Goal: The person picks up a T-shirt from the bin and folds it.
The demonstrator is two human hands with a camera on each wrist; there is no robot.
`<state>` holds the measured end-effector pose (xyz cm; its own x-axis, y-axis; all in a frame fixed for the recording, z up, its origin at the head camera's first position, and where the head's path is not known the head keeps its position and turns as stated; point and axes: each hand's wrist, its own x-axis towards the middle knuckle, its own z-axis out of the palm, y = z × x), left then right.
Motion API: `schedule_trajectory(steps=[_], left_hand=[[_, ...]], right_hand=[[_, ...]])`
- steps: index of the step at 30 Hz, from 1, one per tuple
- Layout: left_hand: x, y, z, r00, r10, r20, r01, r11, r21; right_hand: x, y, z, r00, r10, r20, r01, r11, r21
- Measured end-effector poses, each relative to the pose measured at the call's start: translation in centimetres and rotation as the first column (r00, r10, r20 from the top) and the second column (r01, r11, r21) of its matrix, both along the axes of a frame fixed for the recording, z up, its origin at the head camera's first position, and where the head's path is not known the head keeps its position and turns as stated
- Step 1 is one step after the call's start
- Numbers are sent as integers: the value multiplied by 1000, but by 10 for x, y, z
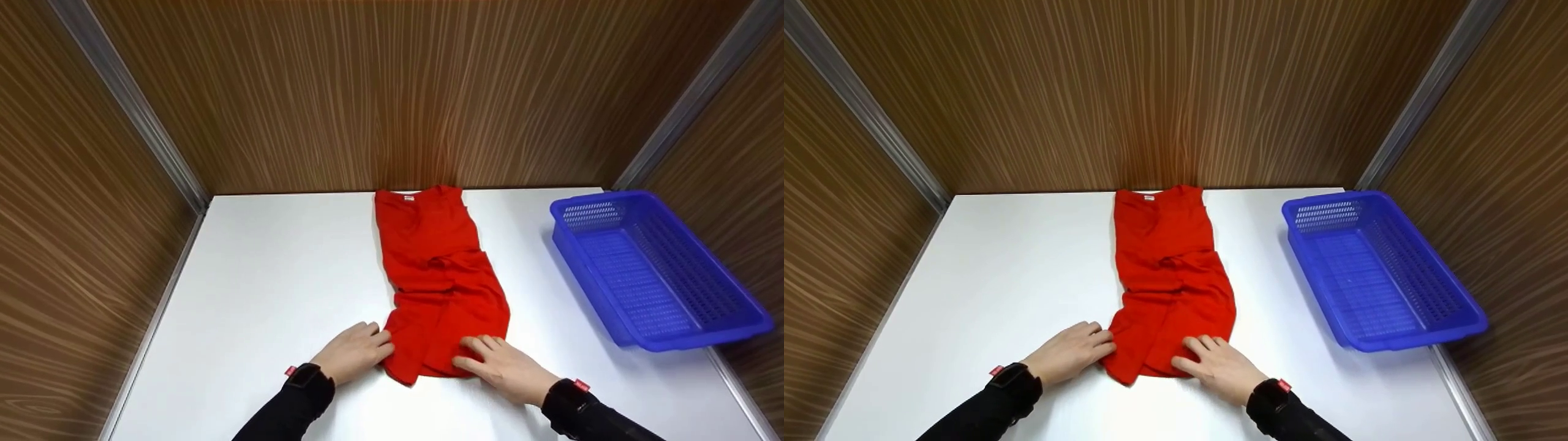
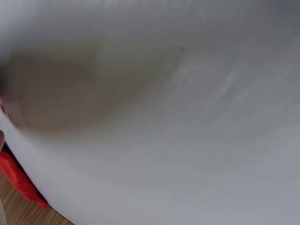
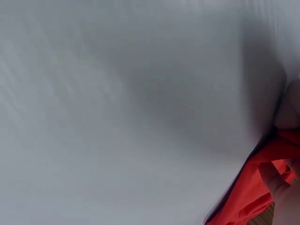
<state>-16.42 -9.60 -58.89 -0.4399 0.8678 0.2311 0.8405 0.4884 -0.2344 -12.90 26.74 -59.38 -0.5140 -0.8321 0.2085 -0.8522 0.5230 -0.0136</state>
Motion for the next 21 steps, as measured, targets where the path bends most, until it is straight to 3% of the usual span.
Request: schedule_trajectory(steps=[7, 11, 17, 21], left_hand=[[0, 4, -2, 1000, -8, -10, 8, 1000, 0], [2, 6, -3, 999, 32, 9, -31, 999, -13], [1, 16, 1, 994, 107, -5, -107, 993, -40], [1, 21, 1, 993, 121, 12, -121, 991, -49]], right_hand=[[-4, 7, -5, 986, -97, -132, 81, 989, -120], [-8, 11, -6, 976, -129, -174, 101, 981, -164], [-10, 13, -5, 987, -88, -135, 65, 983, -170], [-10, 10, -1, 997, -51, -52, 36, 967, -252]])
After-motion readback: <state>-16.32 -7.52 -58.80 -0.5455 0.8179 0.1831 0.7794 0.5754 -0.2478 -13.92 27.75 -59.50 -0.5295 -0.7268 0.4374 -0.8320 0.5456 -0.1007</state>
